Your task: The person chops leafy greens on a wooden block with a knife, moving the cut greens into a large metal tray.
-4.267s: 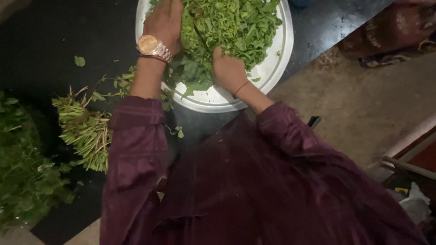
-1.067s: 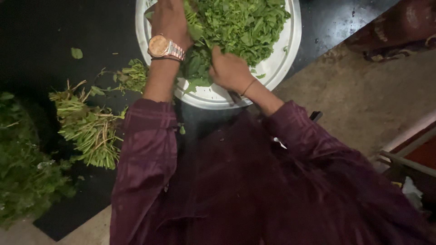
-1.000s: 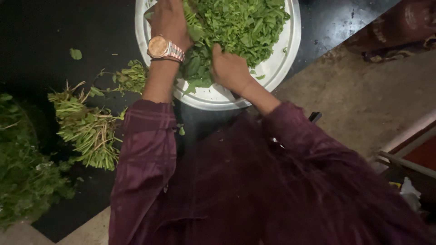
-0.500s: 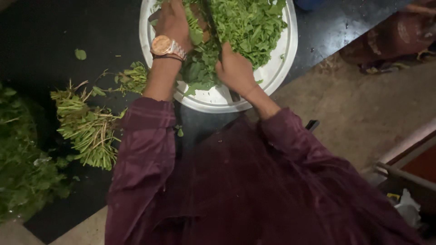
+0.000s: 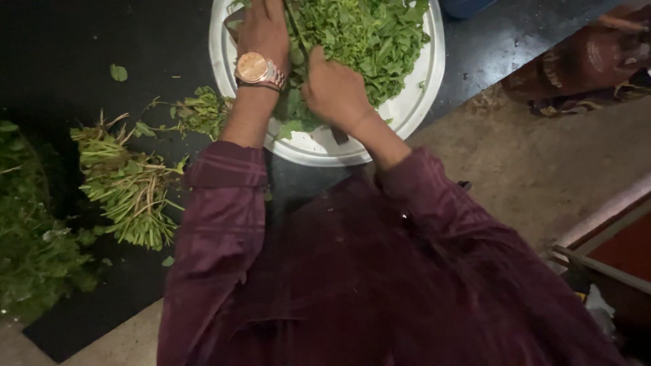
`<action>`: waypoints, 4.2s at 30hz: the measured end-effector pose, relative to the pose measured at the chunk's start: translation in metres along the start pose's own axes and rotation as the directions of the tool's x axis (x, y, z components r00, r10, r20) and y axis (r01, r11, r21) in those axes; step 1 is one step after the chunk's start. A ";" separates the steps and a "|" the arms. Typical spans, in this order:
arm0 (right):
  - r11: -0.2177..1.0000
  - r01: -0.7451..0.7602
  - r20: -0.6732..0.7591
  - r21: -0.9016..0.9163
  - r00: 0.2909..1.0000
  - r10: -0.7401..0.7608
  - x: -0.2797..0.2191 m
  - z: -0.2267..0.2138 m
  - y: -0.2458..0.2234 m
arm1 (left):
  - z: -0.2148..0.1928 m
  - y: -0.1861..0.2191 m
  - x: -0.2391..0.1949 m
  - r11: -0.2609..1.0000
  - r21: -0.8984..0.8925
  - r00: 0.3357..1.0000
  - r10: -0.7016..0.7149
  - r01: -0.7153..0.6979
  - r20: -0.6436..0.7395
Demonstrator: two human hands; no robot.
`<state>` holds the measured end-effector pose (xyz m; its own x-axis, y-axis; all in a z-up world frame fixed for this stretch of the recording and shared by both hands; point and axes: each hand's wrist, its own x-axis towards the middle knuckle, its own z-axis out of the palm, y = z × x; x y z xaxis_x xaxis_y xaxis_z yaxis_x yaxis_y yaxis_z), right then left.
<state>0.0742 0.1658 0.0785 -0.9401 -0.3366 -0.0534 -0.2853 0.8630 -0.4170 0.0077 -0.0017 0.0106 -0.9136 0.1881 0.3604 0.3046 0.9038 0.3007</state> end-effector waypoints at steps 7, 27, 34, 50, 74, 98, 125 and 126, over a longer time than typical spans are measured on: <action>0.997 -0.022 0.069 -0.080 0.997 0.027 -0.006 0.010 0.011 | 0.004 0.006 0.004 0.996 0.081 0.997 0.047 -0.042 -0.057; 0.960 -0.027 0.077 0.277 0.997 0.006 -0.021 0.024 0.036 | -0.003 -0.020 0.002 0.971 -0.202 0.992 0.125 -0.125 -0.013; 0.968 -0.017 0.144 0.252 0.989 -0.020 0.007 0.024 0.016 | -0.008 -0.031 0.007 0.956 -0.232 0.978 0.197 -0.178 0.064; 1.000 -0.002 0.006 0.030 1.000 0.002 0.021 0.074 0.027 | 0.004 -0.032 0.004 0.974 -0.184 0.977 0.158 -0.130 0.145; 0.936 -0.144 -0.030 0.321 0.986 0.162 -0.019 0.024 0.051 | -0.028 0.007 0.008 0.990 0.095 0.993 0.103 -0.109 0.059; 0.971 -0.162 -0.034 0.174 0.985 0.170 -0.027 0.005 0.020 | -0.029 0.021 0.021 0.984 0.029 0.954 -0.176 0.174 0.243; 0.993 -0.115 -0.067 -0.036 0.991 0.112 0.007 0.044 0.035 | -0.017 0.005 0.016 0.999 0.035 0.981 -0.026 0.020 0.193; 0.992 -0.128 -0.049 0.009 0.991 0.128 0.006 0.034 0.032 | -0.015 0.005 0.017 0.999 0.021 0.983 -0.031 0.027 0.184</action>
<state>0.0660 0.1790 0.0342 -0.9769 -0.2044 -0.0617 -0.1612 0.8954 -0.4150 -0.0026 0.0003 0.0317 -0.9565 0.2276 0.1827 0.2738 0.9164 0.2921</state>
